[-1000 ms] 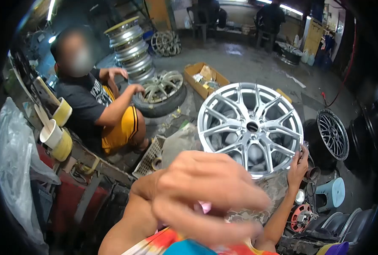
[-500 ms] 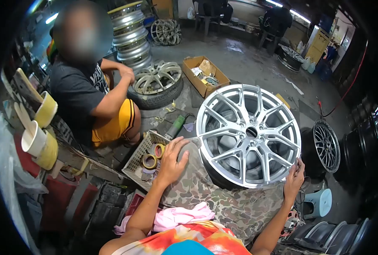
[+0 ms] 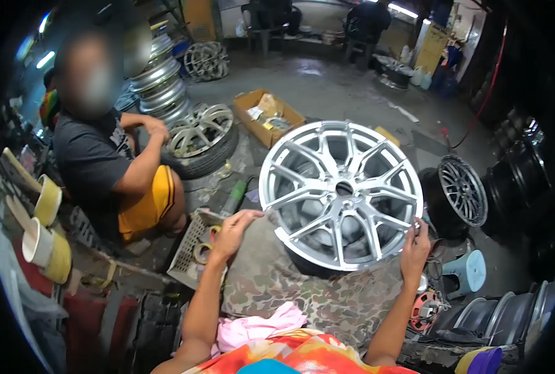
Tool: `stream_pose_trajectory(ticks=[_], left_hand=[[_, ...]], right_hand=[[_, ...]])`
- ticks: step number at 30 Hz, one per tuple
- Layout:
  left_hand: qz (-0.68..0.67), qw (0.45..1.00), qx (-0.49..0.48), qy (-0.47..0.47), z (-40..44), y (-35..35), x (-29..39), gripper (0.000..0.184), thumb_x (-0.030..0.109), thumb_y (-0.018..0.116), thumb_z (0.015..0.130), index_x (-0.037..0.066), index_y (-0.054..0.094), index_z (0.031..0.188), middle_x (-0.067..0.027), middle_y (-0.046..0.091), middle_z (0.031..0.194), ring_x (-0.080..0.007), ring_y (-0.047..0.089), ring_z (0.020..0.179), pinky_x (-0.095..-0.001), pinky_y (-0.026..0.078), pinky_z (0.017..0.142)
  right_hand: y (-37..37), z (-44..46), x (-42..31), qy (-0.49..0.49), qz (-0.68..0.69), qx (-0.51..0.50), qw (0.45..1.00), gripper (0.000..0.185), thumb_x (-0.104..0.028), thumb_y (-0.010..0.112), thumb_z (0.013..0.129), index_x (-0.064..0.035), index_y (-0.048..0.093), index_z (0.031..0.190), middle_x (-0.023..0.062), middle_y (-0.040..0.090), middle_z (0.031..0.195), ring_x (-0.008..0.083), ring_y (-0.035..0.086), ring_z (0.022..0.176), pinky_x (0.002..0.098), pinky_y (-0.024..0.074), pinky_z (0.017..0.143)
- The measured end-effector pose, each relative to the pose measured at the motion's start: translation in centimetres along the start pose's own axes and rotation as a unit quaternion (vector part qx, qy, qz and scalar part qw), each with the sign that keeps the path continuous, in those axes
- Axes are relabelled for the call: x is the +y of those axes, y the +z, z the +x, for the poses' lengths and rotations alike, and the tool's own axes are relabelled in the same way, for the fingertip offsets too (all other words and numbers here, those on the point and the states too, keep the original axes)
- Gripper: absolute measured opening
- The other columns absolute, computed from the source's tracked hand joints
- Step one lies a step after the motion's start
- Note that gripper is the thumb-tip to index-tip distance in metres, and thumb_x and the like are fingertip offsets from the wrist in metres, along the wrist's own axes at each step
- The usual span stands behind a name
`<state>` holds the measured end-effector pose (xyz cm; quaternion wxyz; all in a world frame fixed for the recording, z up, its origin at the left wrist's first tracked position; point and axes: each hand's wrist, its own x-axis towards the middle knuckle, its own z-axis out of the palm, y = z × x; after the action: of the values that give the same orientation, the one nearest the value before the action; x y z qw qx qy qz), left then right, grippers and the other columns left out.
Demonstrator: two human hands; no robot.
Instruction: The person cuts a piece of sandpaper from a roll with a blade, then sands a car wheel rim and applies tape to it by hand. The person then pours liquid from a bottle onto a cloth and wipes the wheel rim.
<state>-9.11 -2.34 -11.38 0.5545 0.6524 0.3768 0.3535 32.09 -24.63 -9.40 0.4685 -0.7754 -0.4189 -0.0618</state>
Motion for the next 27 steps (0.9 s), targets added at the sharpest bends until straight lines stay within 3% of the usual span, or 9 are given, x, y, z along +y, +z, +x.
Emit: stream_pose_trajectory(ticks=[2, 3, 5, 7, 11, 16, 19, 22, 27], left_hand=[[0.129, 0.987, 0.044, 0.082, -3.2, 2.0, 2.2, 0.038, 0.023, 0.063, 0.101, 0.002, 0.066, 0.132, -0.0172, 0.067, 0.130, -0.0266, 0.061, 0.123, -0.0360, 0.044, 0.109], [0.200, 0.971, 0.052, 0.120, -4.9, 2.9, 3.8, 0.048, 0.026, 0.068, 0.098, 0.004, 0.061, 0.140, -0.0216, 0.060, 0.140, -0.0328, 0.058, 0.131, -0.0397, 0.043, 0.112], [0.313, 0.941, 0.044, 0.123, -8.0, 5.2, 6.7, 0.072, 0.034, 0.078, 0.089, 0.010, 0.051, 0.151, -0.0274, 0.042, 0.155, -0.0450, 0.045, 0.142, -0.0484, 0.038, 0.118], [0.348, 0.924, 0.059, 0.149, -9.1, 6.9, 6.2, 0.086, 0.037, 0.085, 0.082, 0.013, 0.046, 0.154, -0.0237, 0.033, 0.163, -0.0459, 0.038, 0.148, -0.0535, 0.031, 0.122], [0.328, 0.927, 0.042, 0.176, -8.3, 8.0, 7.4, 0.081, 0.042, 0.084, 0.080, 0.016, 0.052, 0.150, -0.0268, 0.037, 0.156, -0.0492, 0.043, 0.140, -0.0546, 0.039, 0.115], [0.262, 0.946, 0.023, 0.188, -4.8, 7.1, 7.5, 0.050, 0.030, 0.082, 0.084, 0.007, 0.069, 0.127, -0.0175, 0.063, 0.134, -0.0351, 0.059, 0.130, -0.0442, 0.045, 0.111], [0.220, 0.968, 0.049, 0.111, -1.9, 5.4, 5.4, 0.050, 0.031, 0.077, 0.091, 0.002, 0.067, 0.131, -0.0179, 0.073, 0.122, -0.0303, 0.069, 0.113, -0.0374, 0.049, 0.104], [0.244, 0.963, 0.115, 0.023, -0.1, 2.8, 2.2, 0.064, 0.031, 0.076, 0.092, 0.003, 0.055, 0.145, -0.0199, 0.071, 0.127, -0.0364, 0.069, 0.117, -0.0422, 0.052, 0.100], [0.365, 0.907, 0.200, 0.064, -1.3, 1.9, 2.8, 0.070, 0.026, 0.072, 0.094, 0.006, 0.044, 0.154, -0.0203, 0.070, 0.128, -0.0399, 0.068, 0.116, -0.0473, 0.051, 0.099]], right_hand=[[-0.3, 0.0, -0.7, -0.019, -0.041, -0.007, 0.999, 0.029, -0.005, 0.057, 0.104, 0.0028, 0.062, 0.131, 0.0170, 0.060, 0.088, 0.0265, 0.056, 0.075, 0.0407, 0.0470, 0.072], [0.0, -0.1, 0.4, -0.040, -0.034, -0.002, 0.999, 0.028, -0.005, 0.055, 0.106, 0.0007, 0.060, 0.133, 0.0072, 0.051, 0.078, 0.0130, 0.045, 0.067, 0.0298, 0.0391, 0.061], [0.1, -0.4, -0.4, -0.022, 0.011, 0.008, 1.000, 0.030, -0.004, 0.054, 0.106, 0.0006, 0.060, 0.135, 0.0056, 0.051, 0.079, 0.0117, 0.044, 0.066, 0.0295, 0.0382, 0.060], [0.6, -0.3, 0.9, -0.055, 0.014, 0.021, 0.998, 0.031, -0.005, 0.054, 0.107, -0.0005, 0.060, 0.136, 0.0038, 0.050, 0.079, 0.0103, 0.042, 0.067, 0.0290, 0.0376, 0.060], [0.2, -0.1, 0.4, -0.056, 0.014, 0.009, 0.998, 0.030, -0.008, 0.054, 0.107, -0.0017, 0.060, 0.136, 0.0030, 0.050, 0.077, 0.0102, 0.042, 0.066, 0.0285, 0.0367, 0.060], [-0.5, -0.4, -0.7, -0.008, 0.025, -0.006, 1.000, 0.029, -0.006, 0.055, 0.107, 0.0019, 0.061, 0.134, 0.0081, 0.051, 0.083, 0.0165, 0.043, 0.070, 0.0335, 0.0398, 0.065], [-0.4, -0.5, -0.8, -0.018, 0.032, 0.000, 0.999, 0.030, -0.006, 0.055, 0.106, 0.0016, 0.061, 0.135, 0.0075, 0.049, 0.082, 0.0167, 0.042, 0.070, 0.0341, 0.0403, 0.065], [-0.2, -0.4, -0.7, -0.016, 0.029, 0.008, 0.999, 0.029, -0.005, 0.055, 0.106, 0.0006, 0.062, 0.134, 0.0094, 0.053, 0.084, 0.0172, 0.046, 0.072, 0.0343, 0.0425, 0.067], [-0.7, -0.3, -0.5, -0.015, 0.012, 0.013, 1.000, 0.029, -0.009, 0.058, 0.106, 0.0003, 0.062, 0.133, 0.0199, 0.069, 0.097, 0.0282, 0.062, 0.079, 0.0400, 0.0505, 0.078]])
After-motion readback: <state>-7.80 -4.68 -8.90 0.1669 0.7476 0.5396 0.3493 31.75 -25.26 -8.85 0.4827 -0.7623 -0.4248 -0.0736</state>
